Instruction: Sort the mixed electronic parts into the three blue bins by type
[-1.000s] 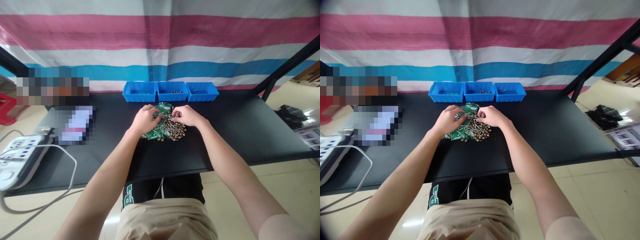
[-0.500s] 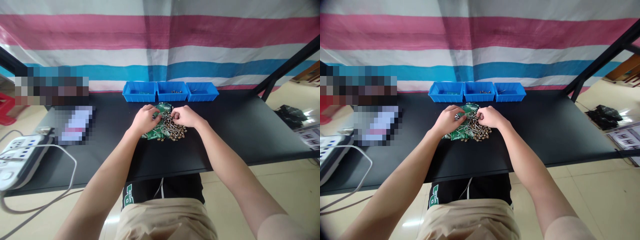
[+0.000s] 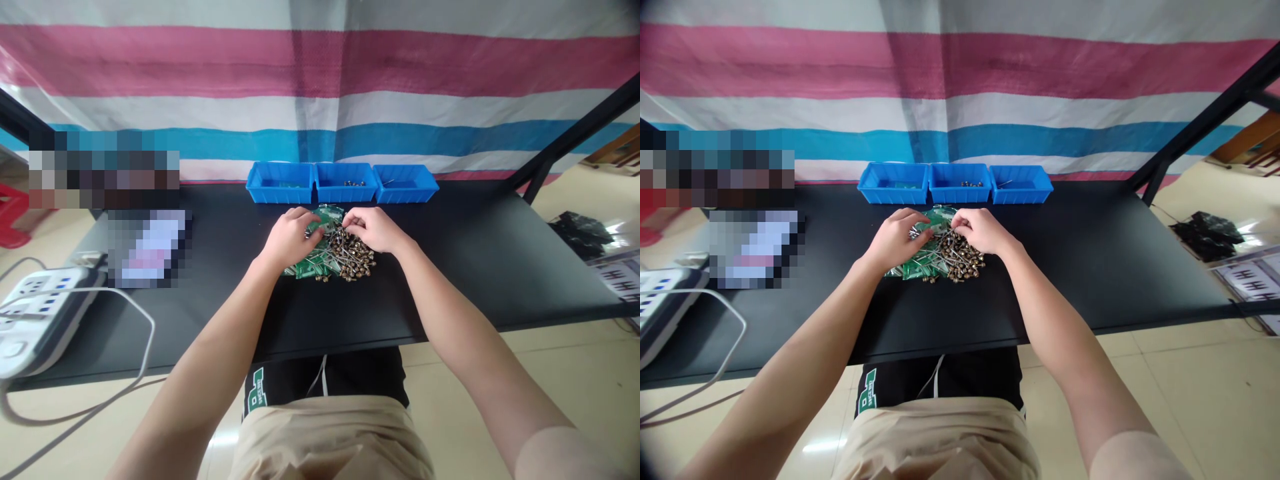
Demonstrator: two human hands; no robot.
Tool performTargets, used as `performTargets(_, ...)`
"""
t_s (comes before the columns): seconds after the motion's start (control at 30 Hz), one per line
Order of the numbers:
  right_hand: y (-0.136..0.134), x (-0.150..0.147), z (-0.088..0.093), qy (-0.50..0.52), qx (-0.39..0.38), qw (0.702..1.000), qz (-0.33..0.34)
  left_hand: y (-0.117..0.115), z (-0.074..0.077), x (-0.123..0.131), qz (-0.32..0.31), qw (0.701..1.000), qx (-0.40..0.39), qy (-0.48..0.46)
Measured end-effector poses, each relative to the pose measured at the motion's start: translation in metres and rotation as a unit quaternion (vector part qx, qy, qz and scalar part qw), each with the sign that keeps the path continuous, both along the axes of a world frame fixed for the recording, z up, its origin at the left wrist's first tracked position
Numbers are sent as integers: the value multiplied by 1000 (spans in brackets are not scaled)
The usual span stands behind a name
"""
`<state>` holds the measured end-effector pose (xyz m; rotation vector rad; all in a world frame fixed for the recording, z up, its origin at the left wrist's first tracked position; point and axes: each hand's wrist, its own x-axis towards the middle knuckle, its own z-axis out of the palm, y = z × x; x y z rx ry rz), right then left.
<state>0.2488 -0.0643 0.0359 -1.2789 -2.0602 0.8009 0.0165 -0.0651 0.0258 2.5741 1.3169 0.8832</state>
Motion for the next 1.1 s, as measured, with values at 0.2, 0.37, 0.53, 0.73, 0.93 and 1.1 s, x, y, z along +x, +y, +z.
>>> performTargets(0.2,-7,-22,-4,145,17,989,11,-5,7,5,-59,998,2,-4)
performTargets(0.37,-14,-38,-4,216,-1,976,-16,-8,10,8,-104,994,7,42)
performTargets(0.53,-15,-41,-2,225,-19,974,-37,-8,9,8,-95,994,16,45)
performTargets(0.73,-15,-41,-4,245,-5,969,-28,-9,8,9,-89,996,13,20)
performTargets(0.93,-14,-36,-3,191,42,980,-39,-9,10,8,-61,998,13,25)
performTargets(1.1,-14,-33,2,106,58,991,-47,-7,9,8,-43,999,12,32)
